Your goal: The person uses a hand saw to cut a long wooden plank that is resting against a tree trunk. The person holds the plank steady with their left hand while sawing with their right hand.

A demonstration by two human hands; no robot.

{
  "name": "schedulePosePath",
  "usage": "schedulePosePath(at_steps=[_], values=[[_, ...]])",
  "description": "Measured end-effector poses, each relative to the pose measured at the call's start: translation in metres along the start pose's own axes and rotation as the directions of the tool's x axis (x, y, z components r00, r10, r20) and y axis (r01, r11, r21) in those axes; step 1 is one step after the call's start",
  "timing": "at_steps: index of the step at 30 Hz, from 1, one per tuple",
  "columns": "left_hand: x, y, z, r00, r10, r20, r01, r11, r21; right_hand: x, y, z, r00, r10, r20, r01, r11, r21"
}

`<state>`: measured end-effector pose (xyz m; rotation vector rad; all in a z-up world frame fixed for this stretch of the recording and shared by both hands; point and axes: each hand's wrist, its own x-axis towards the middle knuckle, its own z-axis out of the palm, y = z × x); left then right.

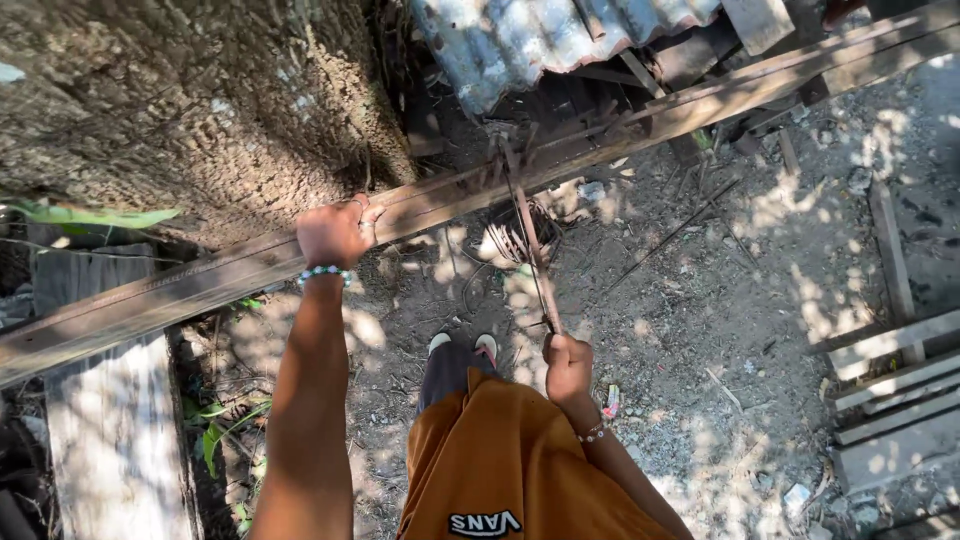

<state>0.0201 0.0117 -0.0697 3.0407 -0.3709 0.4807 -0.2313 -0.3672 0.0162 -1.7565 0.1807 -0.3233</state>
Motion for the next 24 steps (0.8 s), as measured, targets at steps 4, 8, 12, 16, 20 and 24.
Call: schedulePosePath(at_steps=[4,8,12,16,20,24], values=[[0.003,0.001,-0.008,1.0,-0.001,-0.009,0.001,1.0,-0.004,0.03,0.041,0.012,0.957,-0.276,0.088,0.283,0.824,-0.491],[0.002,0.001,-0.004,0.998,0.028,-0.049,-0.028,1.0,-0.006,0.126,0.115,0.056,0.811,-0.57,0.131,0.557,0.684,-0.472],[0.012,0.013,-0.039,0.992,0.035,-0.118,-0.039,0.999,-0.029,0.162,-0.003,0.084,0.996,0.042,-0.078,-0.055,0.984,-0.172],[-0.002,0.005,-0.028,0.986,0.067,-0.154,-0.074,0.996,-0.039,0.102,0.028,0.07,0.976,-0.218,-0.013,0.196,0.9,-0.389],[0.007,0.008,-0.033,0.968,0.087,-0.233,-0.101,0.994,-0.047,0.014,0.098,0.016,0.988,-0.07,0.135,-0.077,0.535,0.841],[0.004,0.008,-0.027,0.996,0.051,-0.073,-0.049,0.998,0.03,-0.014,0.026,-0.005,1.0,-0.019,0.022,0.018,0.999,0.05]])
